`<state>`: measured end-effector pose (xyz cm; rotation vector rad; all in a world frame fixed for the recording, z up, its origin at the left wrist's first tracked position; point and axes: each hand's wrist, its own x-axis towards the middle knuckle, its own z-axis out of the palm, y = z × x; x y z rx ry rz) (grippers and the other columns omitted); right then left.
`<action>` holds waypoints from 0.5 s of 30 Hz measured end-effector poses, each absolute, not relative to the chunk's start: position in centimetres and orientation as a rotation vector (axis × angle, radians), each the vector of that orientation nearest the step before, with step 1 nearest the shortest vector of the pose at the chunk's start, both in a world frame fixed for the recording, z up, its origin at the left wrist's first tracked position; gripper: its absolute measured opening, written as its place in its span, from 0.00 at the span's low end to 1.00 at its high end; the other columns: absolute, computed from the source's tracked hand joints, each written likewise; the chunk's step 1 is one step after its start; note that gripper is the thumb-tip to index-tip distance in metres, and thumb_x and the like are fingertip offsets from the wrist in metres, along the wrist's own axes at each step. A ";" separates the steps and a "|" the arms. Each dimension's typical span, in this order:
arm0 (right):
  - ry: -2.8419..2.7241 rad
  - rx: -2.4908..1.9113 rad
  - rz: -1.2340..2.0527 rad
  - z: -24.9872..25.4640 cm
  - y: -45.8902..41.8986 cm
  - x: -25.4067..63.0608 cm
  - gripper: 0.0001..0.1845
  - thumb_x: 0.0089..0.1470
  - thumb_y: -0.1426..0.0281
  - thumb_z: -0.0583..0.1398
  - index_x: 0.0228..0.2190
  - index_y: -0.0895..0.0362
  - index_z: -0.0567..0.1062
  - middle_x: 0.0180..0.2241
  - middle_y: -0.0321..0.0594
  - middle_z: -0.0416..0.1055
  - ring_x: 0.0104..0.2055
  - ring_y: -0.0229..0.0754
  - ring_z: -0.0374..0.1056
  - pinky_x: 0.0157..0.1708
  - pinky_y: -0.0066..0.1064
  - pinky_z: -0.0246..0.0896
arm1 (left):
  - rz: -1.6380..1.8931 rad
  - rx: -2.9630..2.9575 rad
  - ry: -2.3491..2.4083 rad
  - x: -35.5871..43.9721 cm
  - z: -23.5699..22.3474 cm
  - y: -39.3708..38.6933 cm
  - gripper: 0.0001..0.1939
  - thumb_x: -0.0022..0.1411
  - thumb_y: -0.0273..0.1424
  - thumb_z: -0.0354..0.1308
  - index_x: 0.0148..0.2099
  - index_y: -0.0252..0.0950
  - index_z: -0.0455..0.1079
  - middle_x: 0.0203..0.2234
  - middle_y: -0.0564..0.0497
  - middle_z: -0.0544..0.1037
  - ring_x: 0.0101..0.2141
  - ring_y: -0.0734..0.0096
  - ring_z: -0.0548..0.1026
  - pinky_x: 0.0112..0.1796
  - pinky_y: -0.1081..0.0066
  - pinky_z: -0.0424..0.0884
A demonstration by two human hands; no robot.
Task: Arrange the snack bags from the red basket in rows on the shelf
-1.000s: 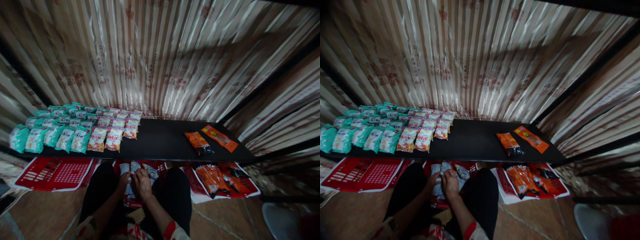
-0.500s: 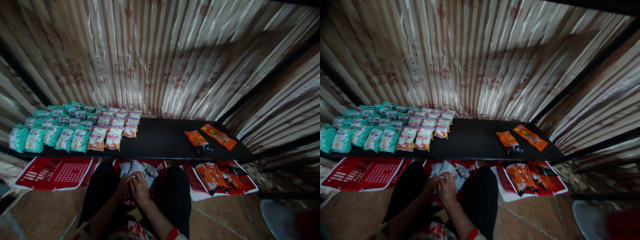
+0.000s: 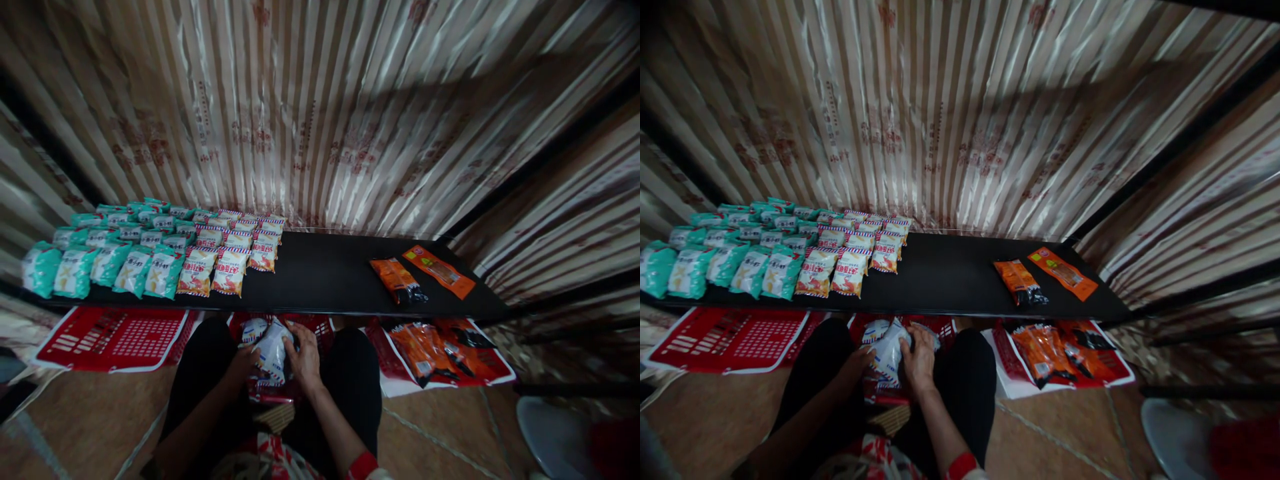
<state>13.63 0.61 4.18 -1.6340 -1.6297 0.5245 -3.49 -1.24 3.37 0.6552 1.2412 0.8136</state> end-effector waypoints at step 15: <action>-0.929 -1.490 1.542 6.3 0.9 15.1 0.29 0.35 0.53 0.66 0.38 0.57 0.73 0.31 0.37 0.74 0.26 0.38 0.67 0.26 0.29 0.61 | 0.613 0.874 1.172 -5.7 5.7 1.3 0.25 0.42 0.52 0.59 0.28 0.32 0.70 0.20 0.48 0.76 0.21 0.68 0.71 0.23 0.70 0.65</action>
